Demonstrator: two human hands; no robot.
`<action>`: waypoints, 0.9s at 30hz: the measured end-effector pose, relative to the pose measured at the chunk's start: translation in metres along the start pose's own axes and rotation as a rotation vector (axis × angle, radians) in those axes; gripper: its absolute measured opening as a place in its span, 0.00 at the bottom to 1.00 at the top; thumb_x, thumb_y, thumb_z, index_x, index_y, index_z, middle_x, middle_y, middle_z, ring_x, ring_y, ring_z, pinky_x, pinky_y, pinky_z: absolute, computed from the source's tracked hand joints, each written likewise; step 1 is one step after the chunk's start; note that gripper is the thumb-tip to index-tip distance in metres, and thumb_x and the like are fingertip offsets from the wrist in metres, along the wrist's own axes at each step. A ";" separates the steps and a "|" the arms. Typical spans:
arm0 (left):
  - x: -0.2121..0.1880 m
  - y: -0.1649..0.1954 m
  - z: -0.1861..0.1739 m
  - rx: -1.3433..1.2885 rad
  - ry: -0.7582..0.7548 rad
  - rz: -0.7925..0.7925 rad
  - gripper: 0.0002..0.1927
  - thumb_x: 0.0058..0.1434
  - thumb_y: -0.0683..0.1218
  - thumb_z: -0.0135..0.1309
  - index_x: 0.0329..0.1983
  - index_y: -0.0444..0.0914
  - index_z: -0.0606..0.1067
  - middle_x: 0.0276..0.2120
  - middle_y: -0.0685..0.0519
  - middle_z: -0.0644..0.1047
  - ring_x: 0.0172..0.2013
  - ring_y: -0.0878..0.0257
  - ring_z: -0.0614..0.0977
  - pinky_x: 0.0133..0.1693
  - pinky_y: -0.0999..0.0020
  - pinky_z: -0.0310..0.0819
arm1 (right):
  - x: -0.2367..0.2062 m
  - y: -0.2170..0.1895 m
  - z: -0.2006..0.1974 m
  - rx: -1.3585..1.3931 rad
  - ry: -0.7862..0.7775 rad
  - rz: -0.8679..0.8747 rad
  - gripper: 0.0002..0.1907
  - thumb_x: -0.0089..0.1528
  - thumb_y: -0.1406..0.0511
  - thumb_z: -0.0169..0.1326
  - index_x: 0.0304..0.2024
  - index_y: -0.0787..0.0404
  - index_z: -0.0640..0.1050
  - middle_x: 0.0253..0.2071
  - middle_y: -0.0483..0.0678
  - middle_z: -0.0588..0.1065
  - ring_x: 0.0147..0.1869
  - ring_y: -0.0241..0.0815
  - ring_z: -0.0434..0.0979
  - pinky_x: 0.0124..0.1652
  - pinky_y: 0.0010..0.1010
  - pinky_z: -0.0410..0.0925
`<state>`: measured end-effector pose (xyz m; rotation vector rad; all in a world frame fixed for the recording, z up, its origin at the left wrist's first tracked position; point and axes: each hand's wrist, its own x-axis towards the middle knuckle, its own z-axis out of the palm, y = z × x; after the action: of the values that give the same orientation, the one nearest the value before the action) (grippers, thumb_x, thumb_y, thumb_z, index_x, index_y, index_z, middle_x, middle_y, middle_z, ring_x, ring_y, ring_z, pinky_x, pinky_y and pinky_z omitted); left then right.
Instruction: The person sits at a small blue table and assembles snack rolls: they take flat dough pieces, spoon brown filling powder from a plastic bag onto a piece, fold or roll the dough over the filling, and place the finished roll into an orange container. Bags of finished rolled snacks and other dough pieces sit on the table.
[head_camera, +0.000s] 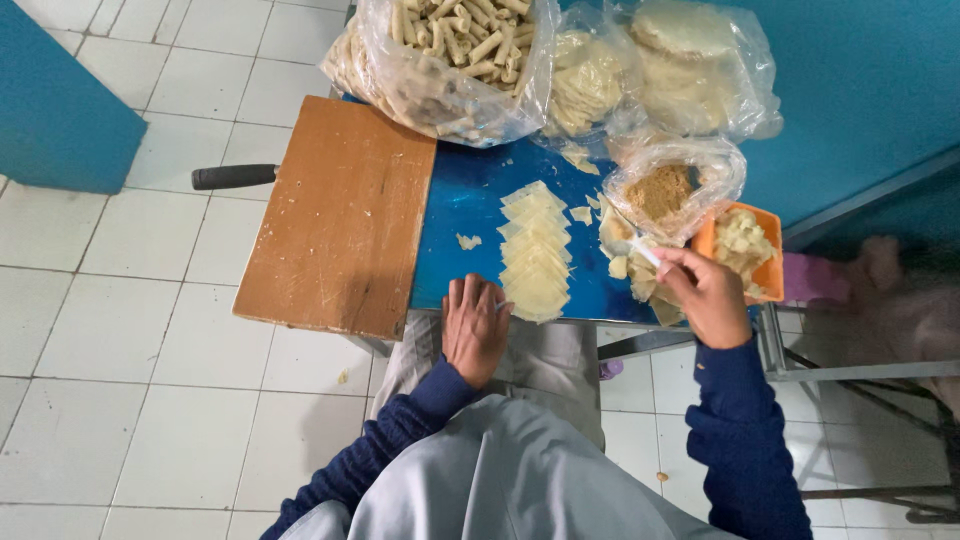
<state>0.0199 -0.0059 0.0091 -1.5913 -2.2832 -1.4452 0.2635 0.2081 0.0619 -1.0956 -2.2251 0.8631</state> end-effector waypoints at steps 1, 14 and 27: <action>0.000 0.000 0.000 -0.005 0.007 0.010 0.09 0.56 0.43 0.59 0.37 0.39 0.71 0.40 0.48 0.70 0.44 0.47 0.70 0.43 0.52 0.63 | -0.005 -0.005 0.008 0.028 -0.058 0.004 0.14 0.68 0.67 0.53 0.54 0.63 0.81 0.34 0.44 0.80 0.37 0.29 0.77 0.38 0.22 0.69; -0.001 -0.003 0.017 -0.048 0.041 0.093 0.05 0.62 0.38 0.54 0.37 0.35 0.69 0.35 0.45 0.71 0.40 0.45 0.73 0.42 0.53 0.68 | -0.037 -0.048 0.065 -0.179 -0.134 -0.412 0.12 0.62 0.70 0.57 0.48 0.57 0.82 0.33 0.48 0.75 0.38 0.47 0.76 0.40 0.35 0.68; 0.002 0.002 0.016 -0.247 0.062 -0.001 0.08 0.61 0.36 0.54 0.37 0.36 0.67 0.31 0.45 0.73 0.34 0.45 0.77 0.35 0.55 0.71 | -0.036 -0.040 0.058 -0.397 0.020 -0.737 0.22 0.58 0.75 0.56 0.54 0.55 0.80 0.42 0.42 0.78 0.44 0.45 0.75 0.41 0.38 0.63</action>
<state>0.0284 0.0065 0.0018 -1.5736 -2.1424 -1.8112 0.2243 0.1418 0.0466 -0.3422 -2.5559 0.1005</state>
